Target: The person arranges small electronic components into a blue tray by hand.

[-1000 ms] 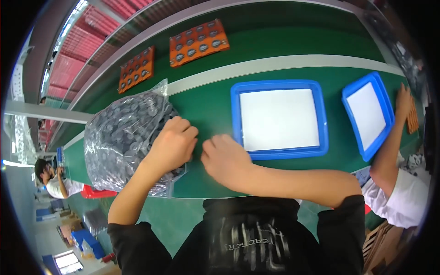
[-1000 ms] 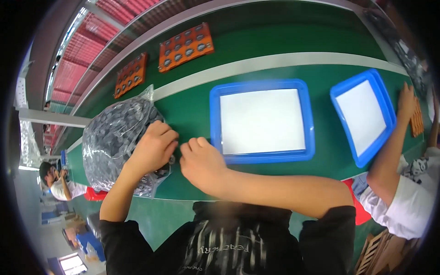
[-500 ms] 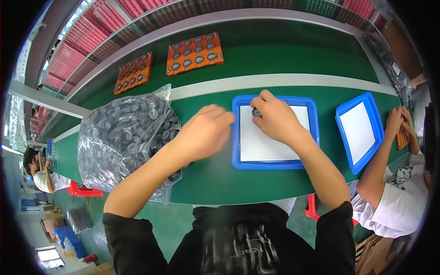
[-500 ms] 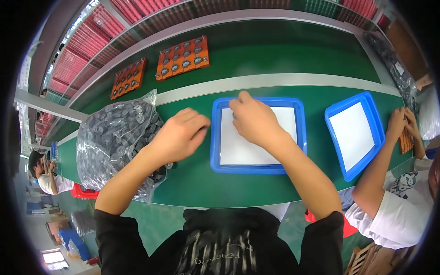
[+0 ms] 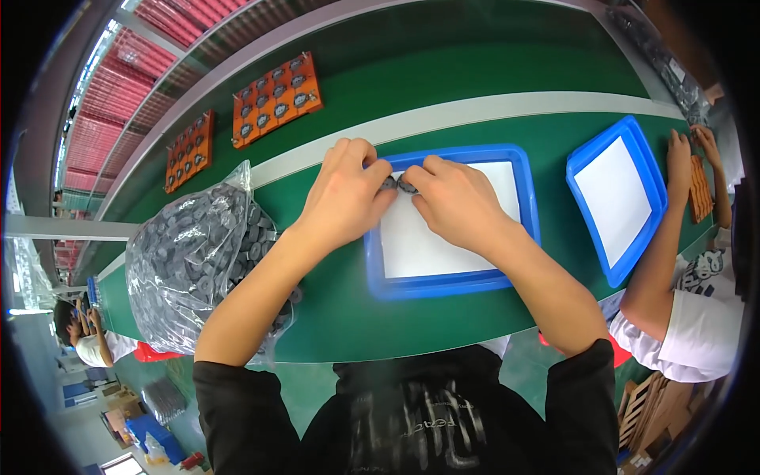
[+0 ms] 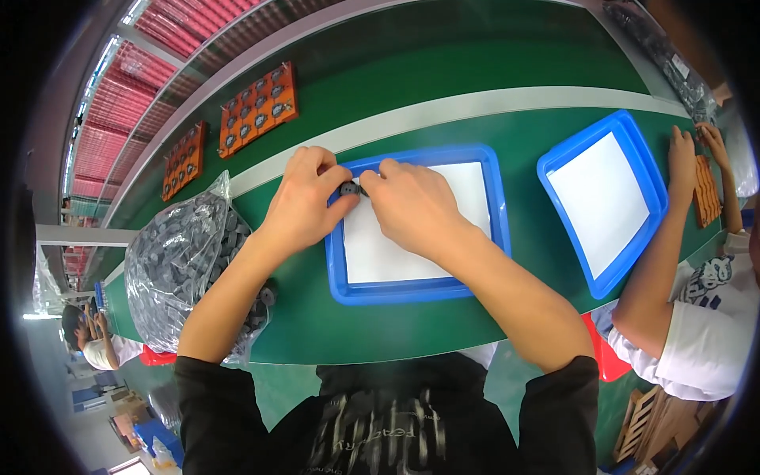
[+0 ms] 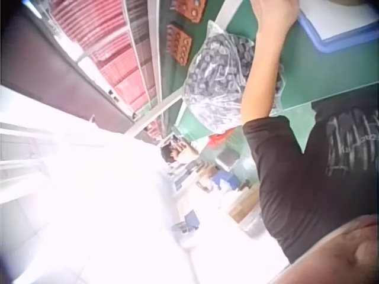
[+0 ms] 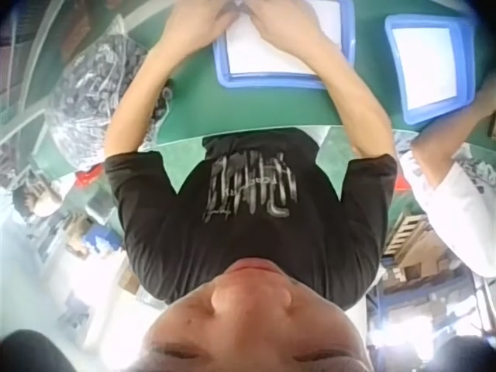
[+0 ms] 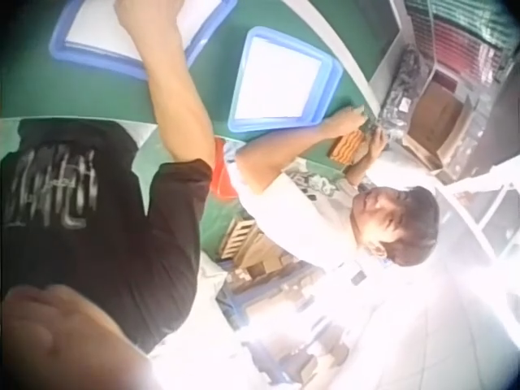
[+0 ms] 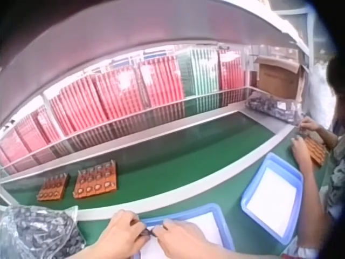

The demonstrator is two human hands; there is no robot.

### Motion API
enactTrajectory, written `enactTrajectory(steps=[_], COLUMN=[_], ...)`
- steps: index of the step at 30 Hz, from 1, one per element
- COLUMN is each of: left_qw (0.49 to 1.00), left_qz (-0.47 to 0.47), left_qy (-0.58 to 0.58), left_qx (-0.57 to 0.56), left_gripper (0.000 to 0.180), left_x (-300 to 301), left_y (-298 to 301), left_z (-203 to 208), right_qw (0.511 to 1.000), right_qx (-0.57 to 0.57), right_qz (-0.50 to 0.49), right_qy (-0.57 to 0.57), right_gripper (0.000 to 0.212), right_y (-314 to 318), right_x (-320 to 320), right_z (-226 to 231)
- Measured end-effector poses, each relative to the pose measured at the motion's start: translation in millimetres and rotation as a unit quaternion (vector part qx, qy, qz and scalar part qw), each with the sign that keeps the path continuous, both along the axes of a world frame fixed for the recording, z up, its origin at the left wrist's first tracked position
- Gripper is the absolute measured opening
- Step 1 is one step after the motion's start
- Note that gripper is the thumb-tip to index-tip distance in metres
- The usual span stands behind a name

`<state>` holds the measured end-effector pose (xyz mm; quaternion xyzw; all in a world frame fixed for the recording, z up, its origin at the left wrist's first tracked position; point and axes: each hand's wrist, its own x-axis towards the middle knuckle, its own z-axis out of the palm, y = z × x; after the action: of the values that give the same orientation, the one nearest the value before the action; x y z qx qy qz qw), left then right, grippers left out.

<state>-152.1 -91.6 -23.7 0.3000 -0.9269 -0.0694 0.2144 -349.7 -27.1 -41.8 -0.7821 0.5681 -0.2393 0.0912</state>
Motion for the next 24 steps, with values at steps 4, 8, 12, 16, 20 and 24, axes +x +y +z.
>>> enactTrajectory(steps=[4,8,12,16,20,24], left_qw=[1.000,0.997,0.990,0.988,0.988,0.986], left_qz=[0.012,0.042,0.034,0.042,0.059,0.077], left_qy=[0.011,0.011,0.008,0.001,-0.007,-0.035], left_qx=[0.002,0.062,0.133,0.150,0.145,0.144], left_gripper=[0.026,0.033,0.043,0.043,0.044,0.049], left_x=[-6.0,-14.6,-21.9,-27.9,-35.2,-44.3], left_y=[-0.2,0.7,-1.5,2.6,11.9,13.5], left_z=[-1.7,0.9,3.8,4.0,3.3,7.5], right_qw=[1.000,0.999,0.998,0.999,0.998,0.998], right_qx=[0.021,0.032,0.050,0.046,0.051,0.055], right_qz=[-0.007,-0.017,-0.029,0.023,0.016,0.003], right_qy=[-0.005,0.005,-0.006,-0.009,-0.013,0.002], right_gripper=[0.014,0.017,0.017,0.015,0.013,0.014], right_y=[-1.8,-1.4,-2.9,-5.1,-6.3,-5.3], right_x=[-6.1,-17.6,-28.4,-44.7,-43.7,-41.9], right_z=[3.9,6.8,6.3,7.0,5.8,6.5])
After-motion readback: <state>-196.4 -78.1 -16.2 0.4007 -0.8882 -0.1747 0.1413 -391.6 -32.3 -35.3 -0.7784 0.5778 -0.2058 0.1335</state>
